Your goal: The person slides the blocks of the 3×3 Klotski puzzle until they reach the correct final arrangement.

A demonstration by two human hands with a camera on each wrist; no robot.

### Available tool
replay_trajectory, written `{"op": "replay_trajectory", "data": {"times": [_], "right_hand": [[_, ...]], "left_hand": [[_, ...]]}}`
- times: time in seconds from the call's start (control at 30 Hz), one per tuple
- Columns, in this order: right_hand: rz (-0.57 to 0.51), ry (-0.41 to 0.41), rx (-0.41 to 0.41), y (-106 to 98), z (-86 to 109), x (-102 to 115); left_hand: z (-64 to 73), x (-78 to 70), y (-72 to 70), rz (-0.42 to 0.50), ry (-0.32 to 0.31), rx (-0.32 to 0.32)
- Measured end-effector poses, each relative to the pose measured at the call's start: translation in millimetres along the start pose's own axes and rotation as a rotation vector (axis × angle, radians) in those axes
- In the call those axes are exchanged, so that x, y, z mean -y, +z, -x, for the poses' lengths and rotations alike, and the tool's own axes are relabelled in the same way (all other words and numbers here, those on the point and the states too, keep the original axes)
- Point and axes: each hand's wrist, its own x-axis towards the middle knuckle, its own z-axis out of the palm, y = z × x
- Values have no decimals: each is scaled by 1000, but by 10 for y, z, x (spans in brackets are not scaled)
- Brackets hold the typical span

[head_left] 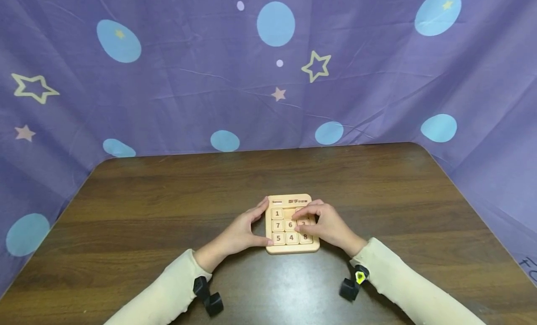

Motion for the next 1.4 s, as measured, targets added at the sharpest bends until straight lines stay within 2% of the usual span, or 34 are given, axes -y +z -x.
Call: {"op": "replay_trajectory", "data": {"times": [0.37,0.57,0.87,1.03,1.13,1.27,1.4], "right_hand": [[-31,8,24,-46,-8,-16],[-59,22,0,-67,-34,-34],[-147,97,-51,-187,-31,-118],[-141,112,-52,-235,-40,-168],[-118,122,-49,-275,-24,-21],[-93,126,-54,-277,-19,19],[-94,120,-61,-244,-33,-151]], "left_hand": [[-17,-13,6,13,-10,4],[-4,-7,0,8,-23,-8],[-4,5,12,14,-15,-8],[-7,13,17,9,-11,-9],[-5,18,14,4,-11,-11],[-6,20,11,3,-5,-10],[-8,18,13,-3,0,-12]]}}
